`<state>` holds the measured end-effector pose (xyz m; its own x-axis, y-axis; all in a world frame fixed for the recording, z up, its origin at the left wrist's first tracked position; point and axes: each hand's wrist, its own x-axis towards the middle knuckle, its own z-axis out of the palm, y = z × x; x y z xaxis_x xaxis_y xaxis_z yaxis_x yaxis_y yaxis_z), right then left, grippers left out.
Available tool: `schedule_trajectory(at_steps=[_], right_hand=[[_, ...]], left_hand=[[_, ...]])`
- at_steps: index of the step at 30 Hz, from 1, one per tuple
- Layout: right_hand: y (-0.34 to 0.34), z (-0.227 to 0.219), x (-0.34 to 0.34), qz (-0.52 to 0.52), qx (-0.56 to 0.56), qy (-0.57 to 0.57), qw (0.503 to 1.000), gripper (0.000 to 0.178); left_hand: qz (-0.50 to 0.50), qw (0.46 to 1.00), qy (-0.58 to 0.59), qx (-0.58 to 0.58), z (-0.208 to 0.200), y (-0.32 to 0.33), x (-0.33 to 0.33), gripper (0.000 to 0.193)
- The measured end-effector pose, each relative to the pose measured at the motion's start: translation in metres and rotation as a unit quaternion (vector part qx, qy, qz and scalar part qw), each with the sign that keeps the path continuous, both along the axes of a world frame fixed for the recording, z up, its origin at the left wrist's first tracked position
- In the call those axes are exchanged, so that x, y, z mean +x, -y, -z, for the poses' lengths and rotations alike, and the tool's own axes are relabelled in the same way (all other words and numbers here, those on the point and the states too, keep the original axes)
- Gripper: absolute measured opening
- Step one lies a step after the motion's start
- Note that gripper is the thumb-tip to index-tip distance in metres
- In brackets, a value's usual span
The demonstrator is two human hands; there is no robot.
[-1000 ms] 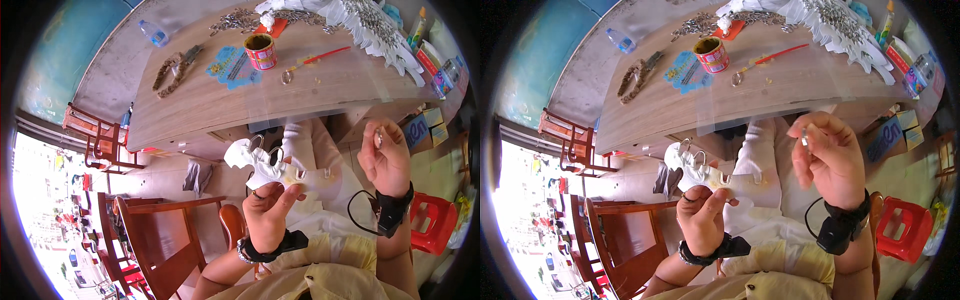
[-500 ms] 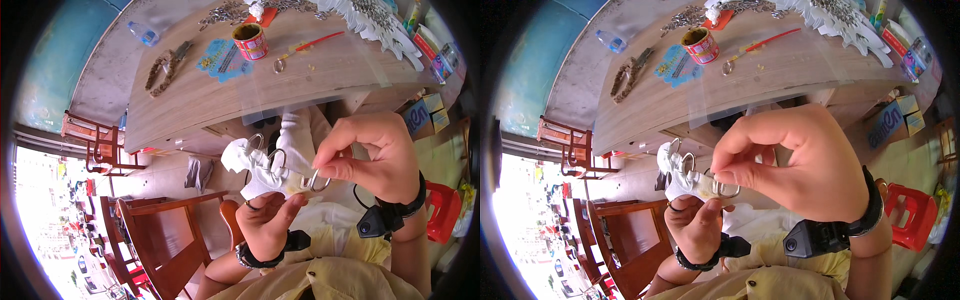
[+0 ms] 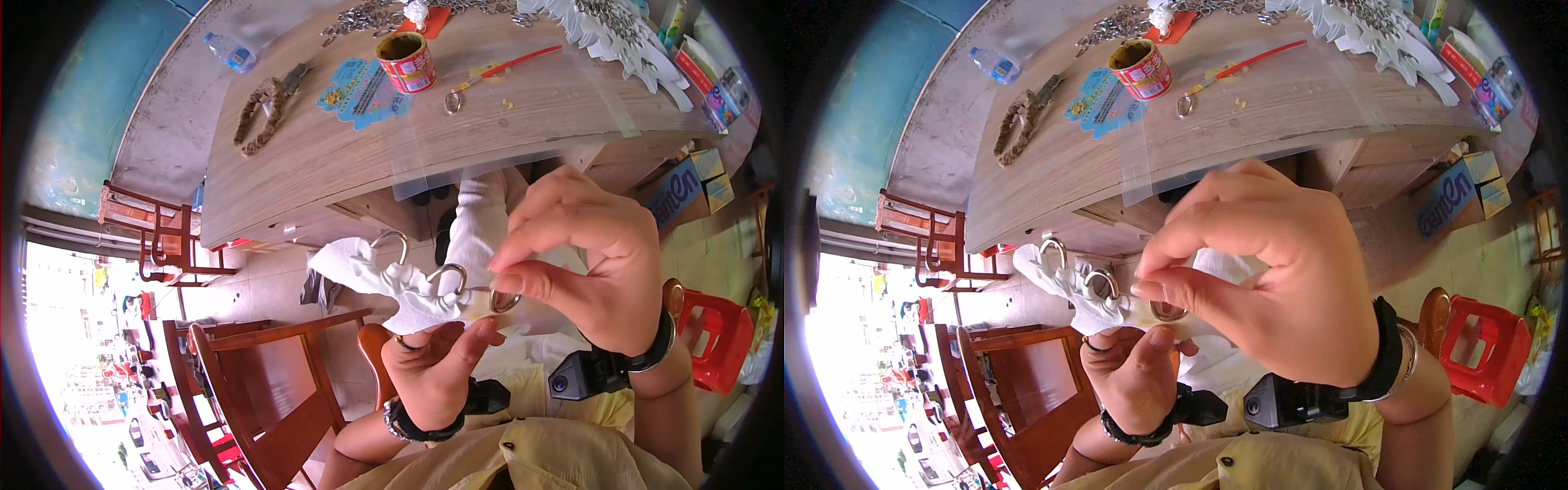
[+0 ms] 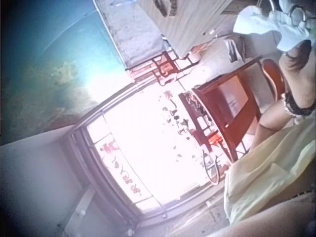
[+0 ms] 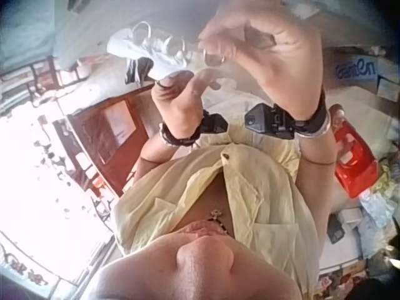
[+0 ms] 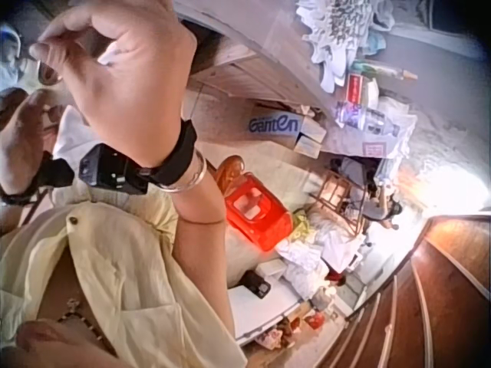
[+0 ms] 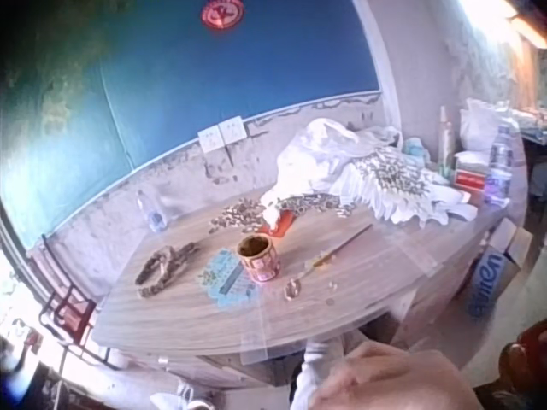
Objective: Attaching metal rings and buckles to white shoe upper components using hands.
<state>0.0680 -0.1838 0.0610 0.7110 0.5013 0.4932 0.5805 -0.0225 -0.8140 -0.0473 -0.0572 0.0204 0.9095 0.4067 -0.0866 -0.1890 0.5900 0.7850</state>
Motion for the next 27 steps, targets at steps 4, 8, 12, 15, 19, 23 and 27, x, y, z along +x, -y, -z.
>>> schedule_trajectory(at_steps=[4,8,12,15,19,23,27], right_hand=[[0.002,-0.001,-0.003,0.009,0.087,-0.097,0.991,0.015],[0.005,-0.003,-0.004,0.003,0.116,-0.157,0.981,0.017],[0.001,0.006,-0.006,0.003,0.064,-0.12,0.991,0.018],[0.0,0.009,-0.006,0.006,0.043,-0.084,0.996,0.017],[-0.003,0.011,-0.005,0.004,0.037,-0.065,0.997,0.016],[-0.003,0.012,-0.005,0.008,0.036,-0.056,0.998,0.016],[-0.002,0.011,-0.005,0.011,0.022,-0.048,0.999,0.016]], left_hand=[[-0.005,1.0,0.014,-0.005,0.004,-0.002,0.0,0.019],[0.001,1.0,-0.015,-0.011,0.0,-0.003,0.002,0.013],[-0.002,0.999,-0.03,-0.009,-0.005,-0.002,0.002,0.007],[-0.007,0.999,-0.031,-0.016,-0.005,-0.001,0.002,0.003],[-0.014,0.999,-0.036,-0.007,-0.005,-0.001,0.001,0.004],[-0.013,0.999,-0.04,-0.019,-0.009,0.0,0.002,0.008],[0.001,1.0,-0.029,-0.005,-0.003,-0.003,0.001,0.015]])
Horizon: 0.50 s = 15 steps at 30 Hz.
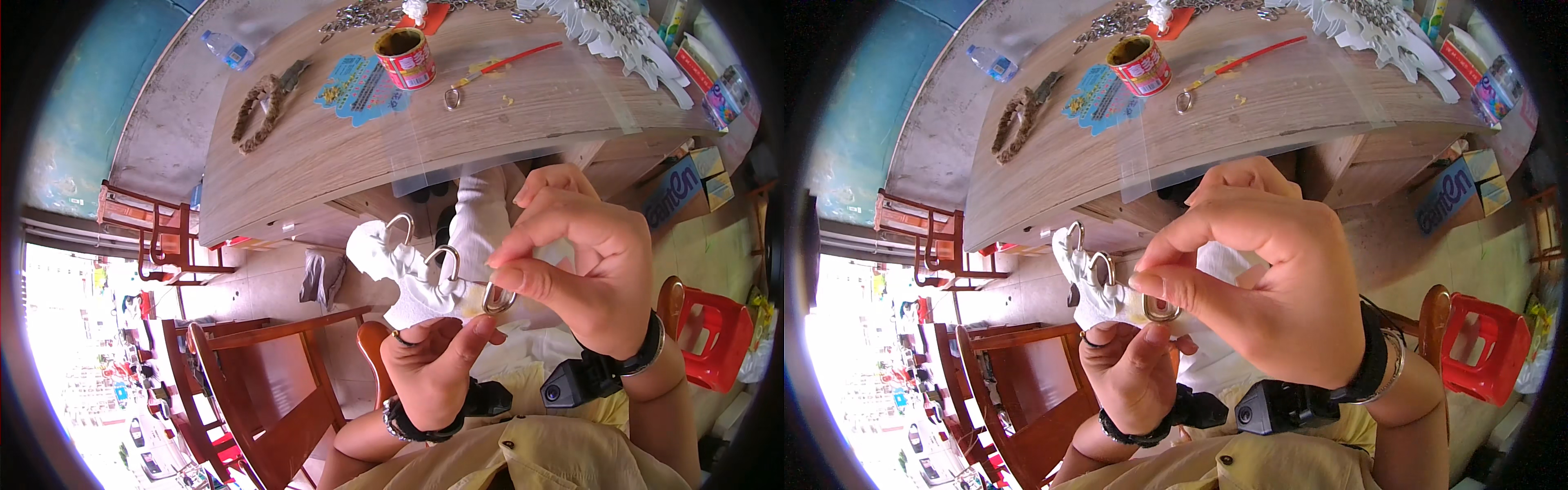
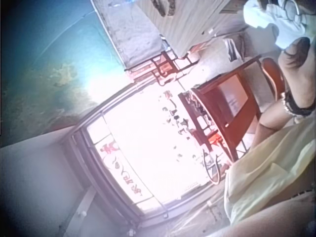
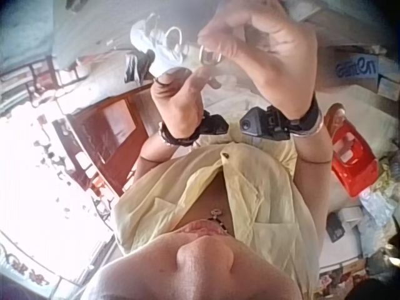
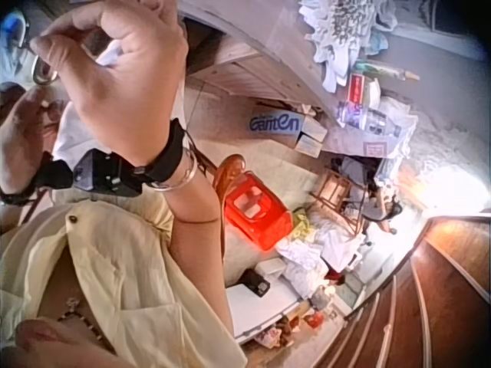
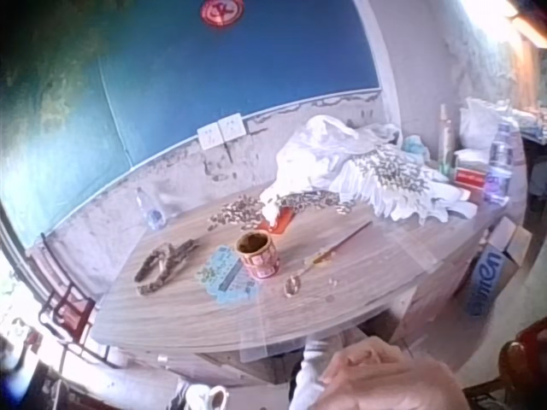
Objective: Attaching metal rings and buckles to white shoe upper components using hands.
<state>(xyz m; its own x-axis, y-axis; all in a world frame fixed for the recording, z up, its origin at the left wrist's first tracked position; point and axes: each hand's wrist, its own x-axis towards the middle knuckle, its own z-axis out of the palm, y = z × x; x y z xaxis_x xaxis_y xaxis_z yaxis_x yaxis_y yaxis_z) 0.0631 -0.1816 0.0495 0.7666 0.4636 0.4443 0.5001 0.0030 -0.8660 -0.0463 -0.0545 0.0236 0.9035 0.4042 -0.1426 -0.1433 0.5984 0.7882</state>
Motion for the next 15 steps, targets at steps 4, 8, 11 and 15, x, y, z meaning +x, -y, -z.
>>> schedule_trajectory(at_steps=[4,8,11,15], right_hand=[[-0.002,-0.002,-0.002,0.017,-0.008,0.003,1.0,0.017],[-0.004,-0.004,-0.004,0.036,-0.032,0.032,0.998,0.018],[-0.003,-0.005,-0.005,0.042,-0.053,0.055,0.996,0.018],[-0.004,-0.005,-0.005,0.039,-0.049,0.067,0.996,0.016]], left_hand=[[-0.01,1.0,0.01,-0.016,-0.001,0.002,-0.001,0.017],[-0.002,1.0,0.013,-0.026,-0.001,0.001,-0.002,0.017],[0.037,0.999,0.004,0.012,0.006,-0.005,-0.007,0.032],[0.049,0.998,0.04,-0.011,0.01,-0.005,-0.007,0.041]])
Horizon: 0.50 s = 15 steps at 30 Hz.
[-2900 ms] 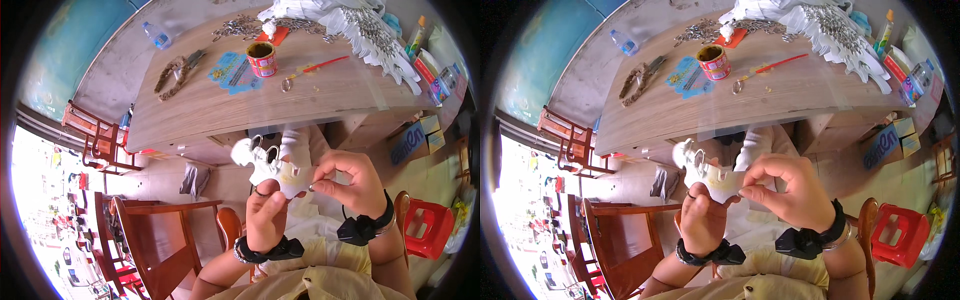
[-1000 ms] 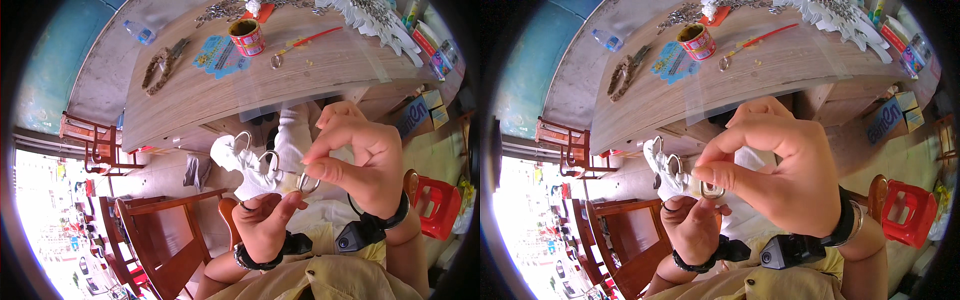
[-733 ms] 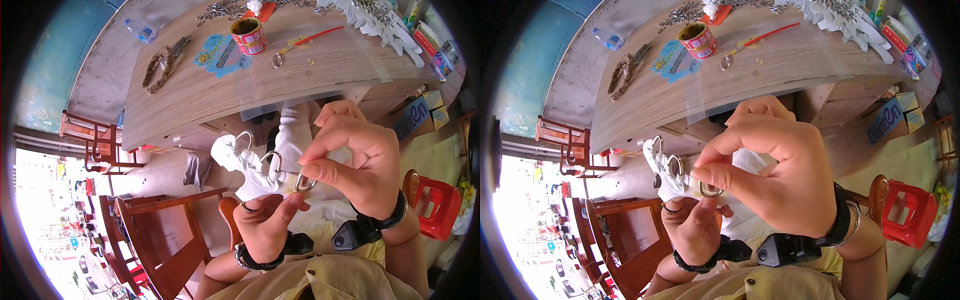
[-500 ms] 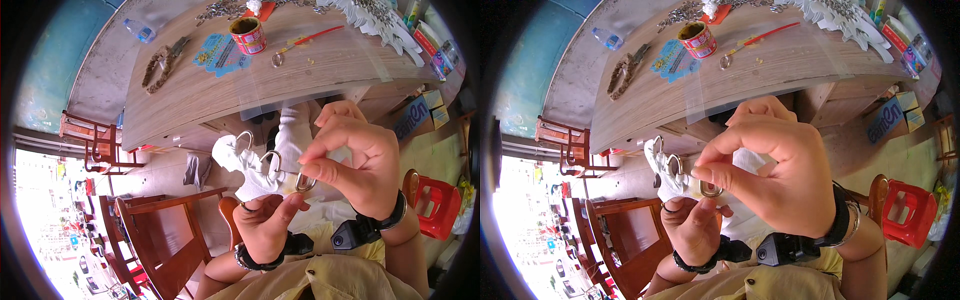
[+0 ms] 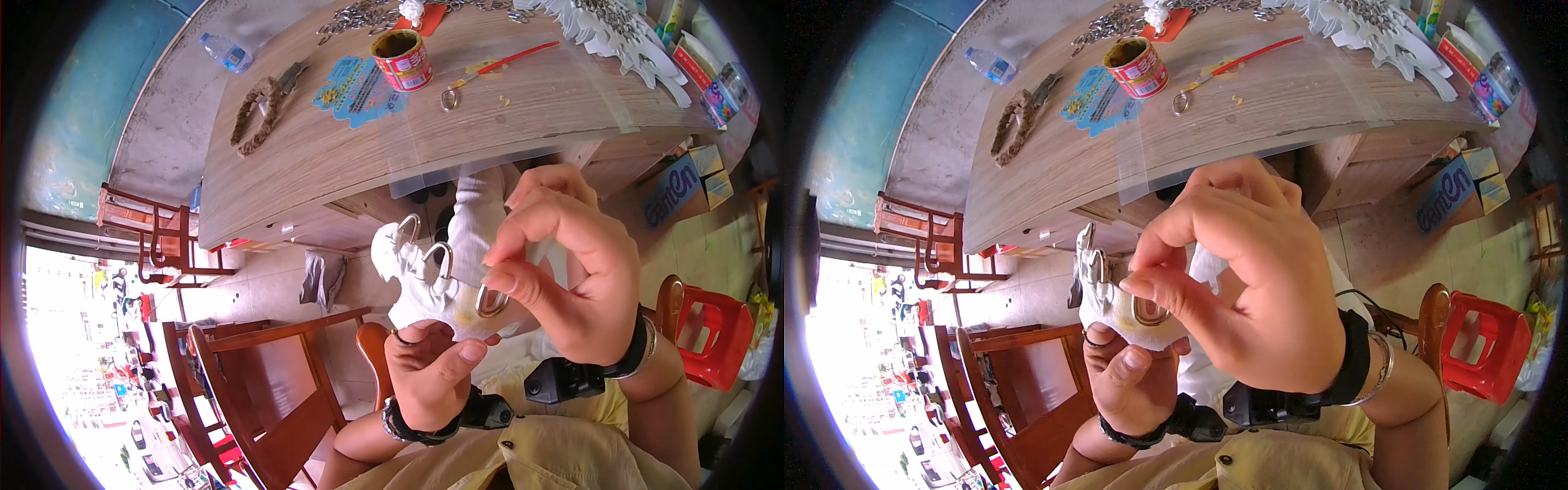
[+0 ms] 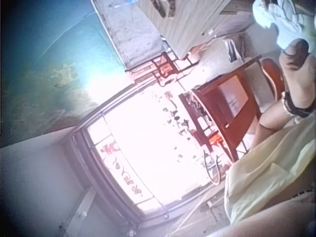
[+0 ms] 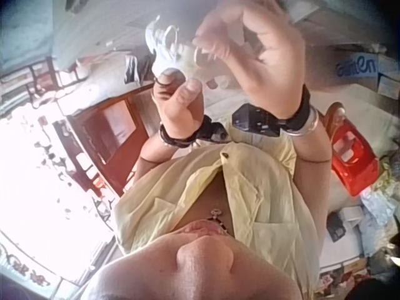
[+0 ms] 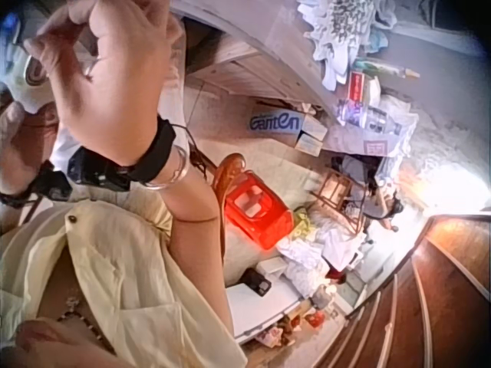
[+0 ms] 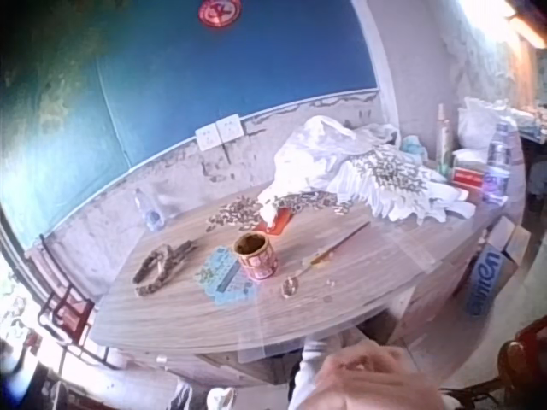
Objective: Attaching metal rings and buckles to white shoe upper components using hands.
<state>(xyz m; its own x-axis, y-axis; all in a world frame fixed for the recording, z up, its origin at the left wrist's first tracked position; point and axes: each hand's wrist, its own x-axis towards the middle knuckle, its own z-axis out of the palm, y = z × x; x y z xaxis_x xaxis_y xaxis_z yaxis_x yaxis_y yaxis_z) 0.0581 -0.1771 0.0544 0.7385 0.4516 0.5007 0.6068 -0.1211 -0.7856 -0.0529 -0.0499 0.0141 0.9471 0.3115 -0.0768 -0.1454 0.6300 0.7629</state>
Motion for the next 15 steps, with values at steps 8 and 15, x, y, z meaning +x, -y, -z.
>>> schedule_trajectory(at_steps=[8,15], right_hand=[[-0.006,0.011,-0.005,-0.009,0.002,0.001,1.0,0.017],[-0.01,0.022,-0.006,-0.044,0.066,-0.045,0.996,0.015]], left_hand=[[-0.013,0.999,-0.04,-0.004,-0.005,-0.001,0.007,0.046],[0.003,0.998,-0.059,-0.016,-0.005,-0.004,0.009,0.047]])
